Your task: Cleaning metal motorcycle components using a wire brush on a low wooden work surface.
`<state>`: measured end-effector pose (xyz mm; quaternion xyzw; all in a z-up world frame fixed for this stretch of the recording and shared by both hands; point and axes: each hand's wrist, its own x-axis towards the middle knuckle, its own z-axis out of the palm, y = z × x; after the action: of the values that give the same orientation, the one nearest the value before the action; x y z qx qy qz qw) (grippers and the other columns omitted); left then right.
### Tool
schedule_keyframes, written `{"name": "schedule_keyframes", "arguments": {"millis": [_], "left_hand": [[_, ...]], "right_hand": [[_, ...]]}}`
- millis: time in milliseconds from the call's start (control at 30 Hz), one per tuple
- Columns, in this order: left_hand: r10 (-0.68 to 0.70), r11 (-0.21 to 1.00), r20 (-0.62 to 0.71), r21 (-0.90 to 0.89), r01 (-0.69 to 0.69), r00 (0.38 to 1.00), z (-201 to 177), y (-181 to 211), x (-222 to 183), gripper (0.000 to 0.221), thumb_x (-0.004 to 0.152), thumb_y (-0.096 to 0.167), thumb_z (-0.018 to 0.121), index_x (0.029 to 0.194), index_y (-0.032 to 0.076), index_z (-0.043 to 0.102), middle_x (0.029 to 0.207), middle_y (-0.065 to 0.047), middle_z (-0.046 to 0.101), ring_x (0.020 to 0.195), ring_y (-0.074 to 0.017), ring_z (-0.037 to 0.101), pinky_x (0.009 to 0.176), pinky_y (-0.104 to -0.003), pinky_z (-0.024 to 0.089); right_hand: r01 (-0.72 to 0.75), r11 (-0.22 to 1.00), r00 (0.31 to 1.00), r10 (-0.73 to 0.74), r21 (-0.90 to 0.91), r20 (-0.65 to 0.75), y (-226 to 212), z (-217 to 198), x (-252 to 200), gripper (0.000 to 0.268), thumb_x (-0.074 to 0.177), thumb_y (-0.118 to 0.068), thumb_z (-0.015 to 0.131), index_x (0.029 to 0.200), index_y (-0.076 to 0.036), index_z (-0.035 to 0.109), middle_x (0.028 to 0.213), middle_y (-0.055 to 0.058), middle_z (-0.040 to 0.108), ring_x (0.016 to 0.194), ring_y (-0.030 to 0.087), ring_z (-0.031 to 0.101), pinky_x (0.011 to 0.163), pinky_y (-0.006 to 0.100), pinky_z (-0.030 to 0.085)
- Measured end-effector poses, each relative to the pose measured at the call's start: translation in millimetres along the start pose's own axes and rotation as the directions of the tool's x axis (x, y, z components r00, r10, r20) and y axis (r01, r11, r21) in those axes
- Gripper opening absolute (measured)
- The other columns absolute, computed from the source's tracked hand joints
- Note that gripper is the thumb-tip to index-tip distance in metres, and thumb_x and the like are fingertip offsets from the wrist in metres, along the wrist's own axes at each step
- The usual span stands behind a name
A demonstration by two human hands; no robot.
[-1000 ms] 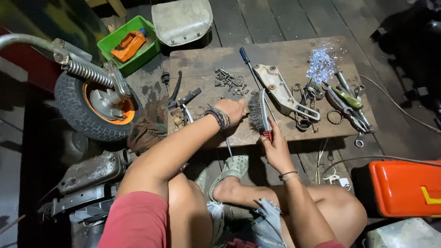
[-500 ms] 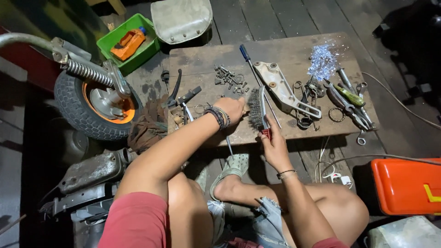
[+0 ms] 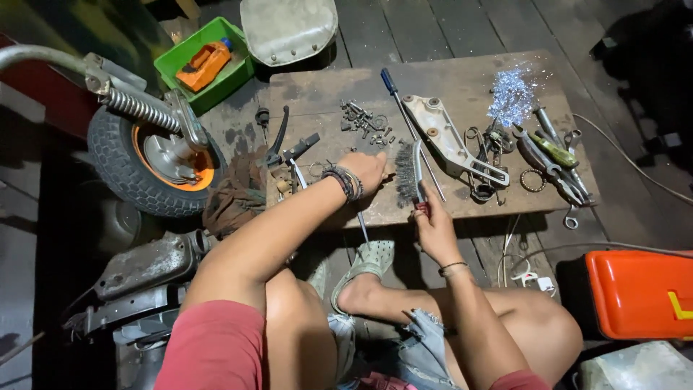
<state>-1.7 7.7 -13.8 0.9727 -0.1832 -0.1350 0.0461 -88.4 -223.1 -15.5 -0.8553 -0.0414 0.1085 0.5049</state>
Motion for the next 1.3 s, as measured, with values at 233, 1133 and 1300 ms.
{"name": "schedule_keyframes", "arguments": {"millis": [233,1133,1300], "left_hand": [[-0.05,0.996,0.047,-0.066,0.053,0.998,-9,-17,-16,0.03,0.099,0.029,0.039,0.108,0.005,0.054,0.096,-0.021,0.075,0.097,-0.0413,0.074,0.085,-0.056,0.057],[-0.039,0.998,0.073,-0.049,0.043,0.997,-9,-32,-35,0.041,0.103,0.041,0.043,0.111,0.003,0.056,0.1,-0.021,0.073,0.097,-0.0395,0.073,0.087,-0.052,0.058],[-0.018,1.0,0.047,-0.022,0.019,0.999,-2,-30,-25,0.04,0.102,0.041,0.045,0.109,0.003,0.056,0.097,-0.021,0.073,0.093,-0.0393,0.073,0.084,-0.053,0.058]], "right_hand": [[0.111,0.992,0.992,-0.107,0.063,-0.073,12,2,1,0.069,0.093,0.001,0.057,0.157,-0.019,0.045,0.095,0.022,0.069,0.092,0.037,0.069,0.086,0.051,0.053],[-0.037,0.945,0.999,0.039,-0.325,-0.001,-33,-45,-7,0.067,0.093,-0.007,0.06,0.155,-0.028,0.048,0.117,0.019,0.071,0.113,0.044,0.064,0.096,0.056,0.05],[0.132,0.956,0.988,-0.106,0.263,-0.111,-1,-41,1,0.065,0.099,0.009,0.044,0.16,-0.011,0.034,0.143,0.018,0.048,0.095,0.021,0.059,0.069,0.035,0.058]]}}
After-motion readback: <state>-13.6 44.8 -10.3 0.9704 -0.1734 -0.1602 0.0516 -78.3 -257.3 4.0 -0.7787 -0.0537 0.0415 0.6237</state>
